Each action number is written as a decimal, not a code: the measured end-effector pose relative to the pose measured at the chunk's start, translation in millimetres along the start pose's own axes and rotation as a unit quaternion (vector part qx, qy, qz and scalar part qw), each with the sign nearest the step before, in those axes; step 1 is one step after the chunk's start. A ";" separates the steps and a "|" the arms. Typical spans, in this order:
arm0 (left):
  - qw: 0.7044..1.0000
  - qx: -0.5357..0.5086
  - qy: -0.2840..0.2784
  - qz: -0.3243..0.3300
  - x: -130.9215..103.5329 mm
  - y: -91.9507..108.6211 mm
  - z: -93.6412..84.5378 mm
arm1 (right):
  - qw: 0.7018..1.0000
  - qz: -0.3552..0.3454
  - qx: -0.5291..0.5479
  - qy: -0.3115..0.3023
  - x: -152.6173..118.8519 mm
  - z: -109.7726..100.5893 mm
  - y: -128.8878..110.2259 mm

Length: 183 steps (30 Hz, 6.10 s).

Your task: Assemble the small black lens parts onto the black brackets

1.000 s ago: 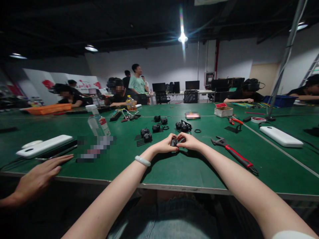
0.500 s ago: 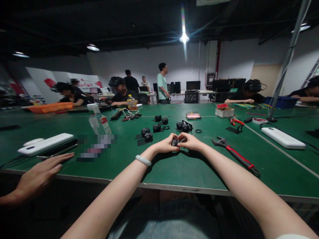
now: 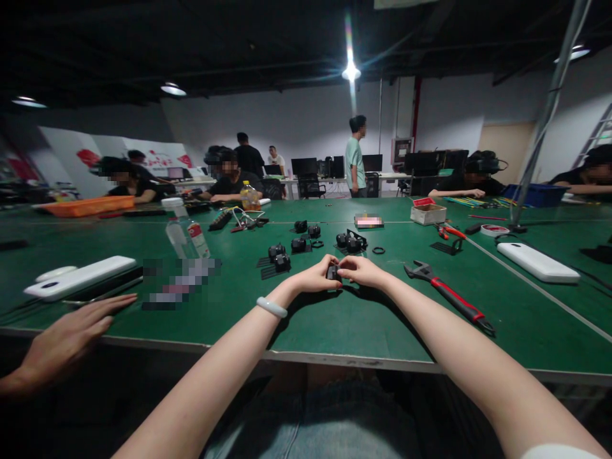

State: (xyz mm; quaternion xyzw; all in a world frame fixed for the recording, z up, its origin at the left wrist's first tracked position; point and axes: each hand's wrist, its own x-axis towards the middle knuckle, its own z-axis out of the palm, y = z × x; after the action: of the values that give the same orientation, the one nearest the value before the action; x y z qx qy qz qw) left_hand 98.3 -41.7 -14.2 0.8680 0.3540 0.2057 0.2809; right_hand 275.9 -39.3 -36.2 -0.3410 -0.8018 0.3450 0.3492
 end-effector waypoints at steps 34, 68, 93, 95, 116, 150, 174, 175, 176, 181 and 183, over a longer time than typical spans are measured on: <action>1.000 -0.026 -0.011 0.001 -1.2 2.6 -1.6 | 0.999 -0.045 -0.001 0.026 -0.2 -0.2 -1.5; 0.999 0.031 0.008 -0.004 -7.6 13.4 -3.2 | 1.000 -0.012 -0.005 0.010 -1.4 0.5 -5.0; 1.000 0.021 0.000 0.012 -3.9 6.8 -2.6 | 0.999 -0.021 -0.026 0.010 -0.6 0.5 -3.3; 1.000 0.022 0.003 0.012 -3.9 6.9 -2.6 | 0.999 -0.022 -0.023 0.009 -0.8 0.2 -2.9; 0.999 0.035 0.008 -0.019 -10.1 17.9 -4.2 | 0.998 -0.027 -0.052 0.000 -0.2 -0.2 -3.7; 1.000 0.024 0.004 -0.011 -8.4 17.2 -4.4 | 0.996 -0.017 0.089 0.005 -4.8 0.0 -13.5; 1.000 0.022 0.007 -0.020 -9.3 15.4 -4.5 | 0.999 -0.009 0.050 -0.008 -1.6 1.0 -7.0; 0.999 0.023 0.009 -0.020 -9.3 15.7 -4.4 | 0.999 -0.009 0.050 -0.007 -1.5 1.0 -6.9; 0.999 0.023 0.012 -0.020 -9.3 16.1 -4.4 | 0.999 -0.010 0.049 -0.007 -1.5 1.0 -6.7; 0.999 0.030 0.013 -0.026 -10.2 19.4 -4.4 | 1.000 -0.007 0.030 -0.001 -2.1 0.7 -5.8; 0.999 0.034 0.012 -0.031 -10.6 20.8 -4.5 | 1.000 -0.008 0.022 0.002 -2.2 0.6 -4.9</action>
State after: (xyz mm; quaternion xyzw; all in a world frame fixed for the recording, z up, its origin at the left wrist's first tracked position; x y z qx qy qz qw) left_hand 99.1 -60.2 0.7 0.8635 0.3904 0.1948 0.2529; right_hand 275.0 -43.9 -33.3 -0.3272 -0.7958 0.3592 0.3614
